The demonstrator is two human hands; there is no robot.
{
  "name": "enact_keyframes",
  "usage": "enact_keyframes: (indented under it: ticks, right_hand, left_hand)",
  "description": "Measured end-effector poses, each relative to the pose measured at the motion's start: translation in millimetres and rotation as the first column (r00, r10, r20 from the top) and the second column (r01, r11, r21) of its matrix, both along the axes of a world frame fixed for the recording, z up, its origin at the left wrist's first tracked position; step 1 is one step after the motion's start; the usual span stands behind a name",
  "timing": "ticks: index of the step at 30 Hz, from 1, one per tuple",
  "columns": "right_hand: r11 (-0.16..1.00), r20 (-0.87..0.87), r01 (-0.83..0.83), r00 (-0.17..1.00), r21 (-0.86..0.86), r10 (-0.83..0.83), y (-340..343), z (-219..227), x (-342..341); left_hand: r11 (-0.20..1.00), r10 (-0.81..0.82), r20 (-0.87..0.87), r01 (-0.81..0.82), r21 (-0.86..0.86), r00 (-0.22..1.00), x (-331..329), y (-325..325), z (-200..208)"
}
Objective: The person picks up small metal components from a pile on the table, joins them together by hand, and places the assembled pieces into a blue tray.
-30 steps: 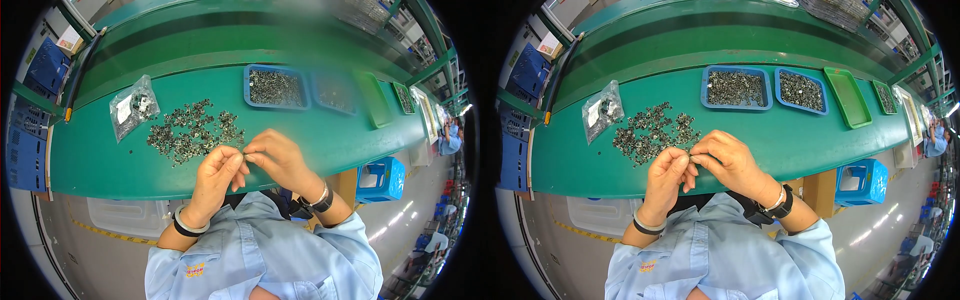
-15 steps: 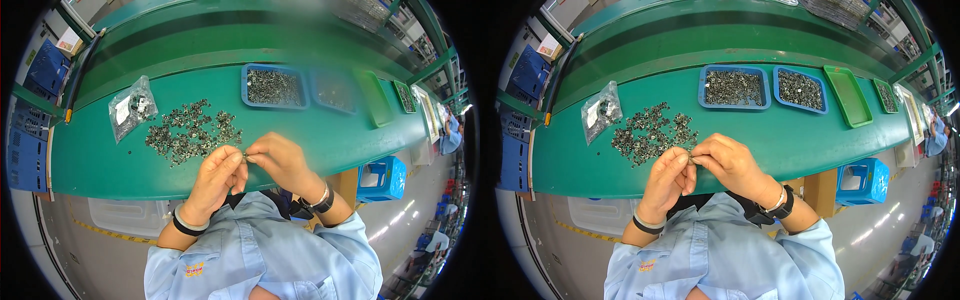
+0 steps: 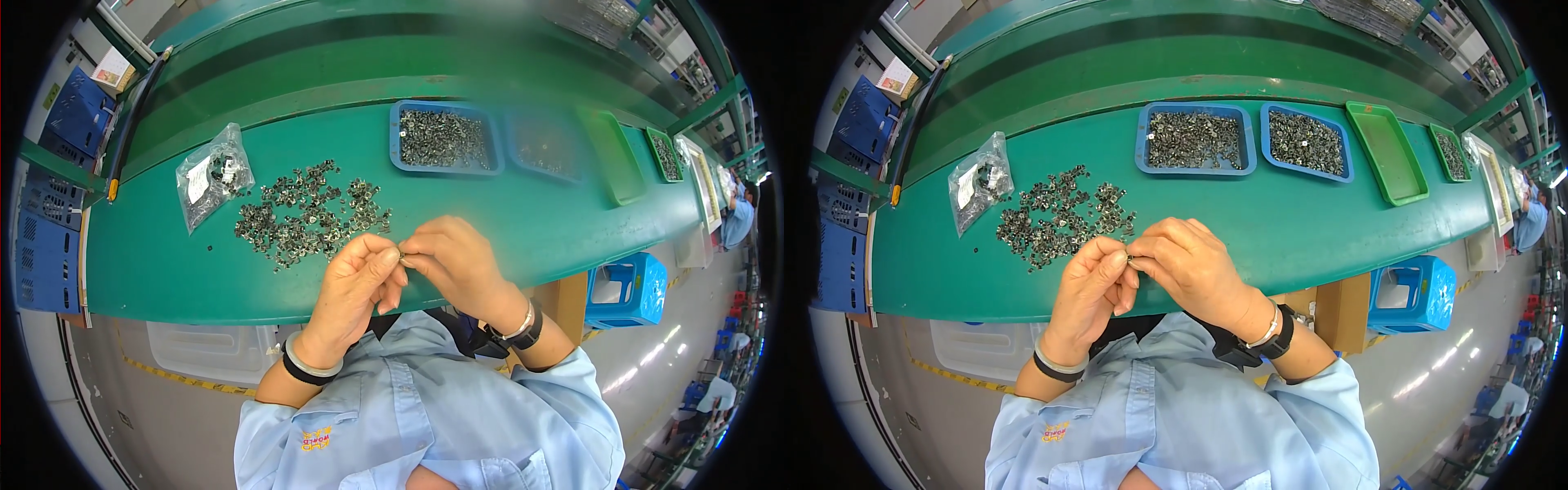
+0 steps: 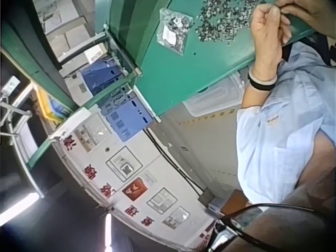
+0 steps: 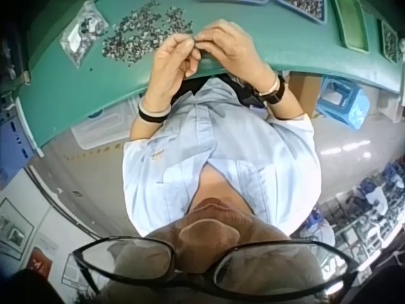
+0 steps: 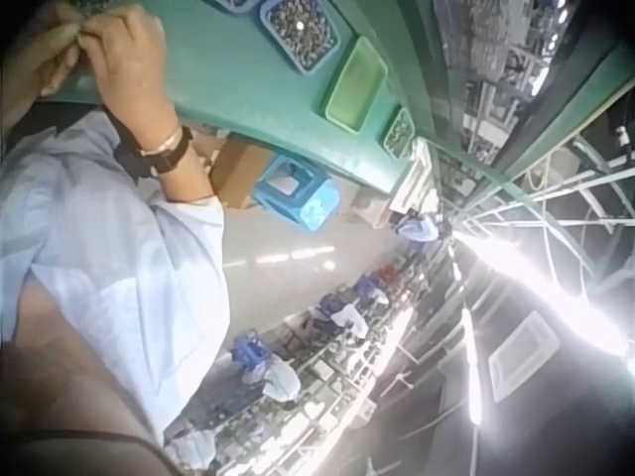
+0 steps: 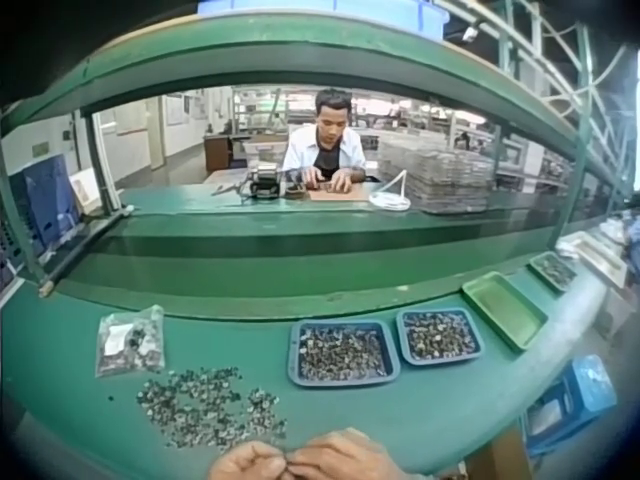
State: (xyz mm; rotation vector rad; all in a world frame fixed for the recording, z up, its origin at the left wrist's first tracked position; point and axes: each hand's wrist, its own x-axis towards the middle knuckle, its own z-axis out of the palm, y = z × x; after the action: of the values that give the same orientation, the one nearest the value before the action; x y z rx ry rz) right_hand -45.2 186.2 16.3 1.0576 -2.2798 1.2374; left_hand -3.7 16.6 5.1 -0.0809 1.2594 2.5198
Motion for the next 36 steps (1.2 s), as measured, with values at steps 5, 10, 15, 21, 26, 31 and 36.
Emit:
enact_keyframes:
  ticks: [5, 10, 15, 21, 26, 31, 36]
  right_hand:
    - [0.999, 0.007, -0.002, 1.000, -0.033, 0.002, 3.6, -4.5, -2.5]
    - [0.999, -0.007, -0.008, 1.000, -0.040, 0.008, 6.0, -3.6, -2.6]
    - [0.999, -0.041, -0.002, 0.999, -0.032, 0.000, 6.5, -4.7, -0.6]
    - [0.995, -0.015, -0.025, 1.000, -0.093, 0.024, 4.0, -6.7, 3.2]
    - [0.990, 0.047, -0.034, 0.998, -0.134, 0.041, 4.9, -9.4, 7.6]
    - [1.000, -0.043, -0.011, 0.999, 0.008, 0.012, 11.4, -1.8, 4.8]
    - [0.993, -0.006, -0.019, 1.000, -0.114, 0.018, 9.7, -3.6, 5.5]
  left_hand:
    - [1.000, 0.008, -0.002, -0.008, 0.019, 1.000, -0.9, 4.3, 4.9]
    - [0.999, 0.015, 0.012, -0.016, 0.048, 1.000, -0.1, 8.1, 6.6]
    - [1.000, 0.017, 0.012, -0.017, 0.024, 1.000, -1.1, 10.1, 4.5]
    - [0.992, 0.014, 0.001, -0.014, 0.123, 1.000, -0.6, 11.7, -1.8]
    - [0.983, -0.003, -0.012, 0.005, 0.183, 1.000, 1.0, 12.7, -9.9]
    - [0.980, 0.047, -0.091, -0.064, -0.190, 0.995, 1.6, 11.5, -2.6]
    - [0.996, 0.068, -0.097, -0.073, -0.058, 0.993, 3.2, 15.2, 13.5]
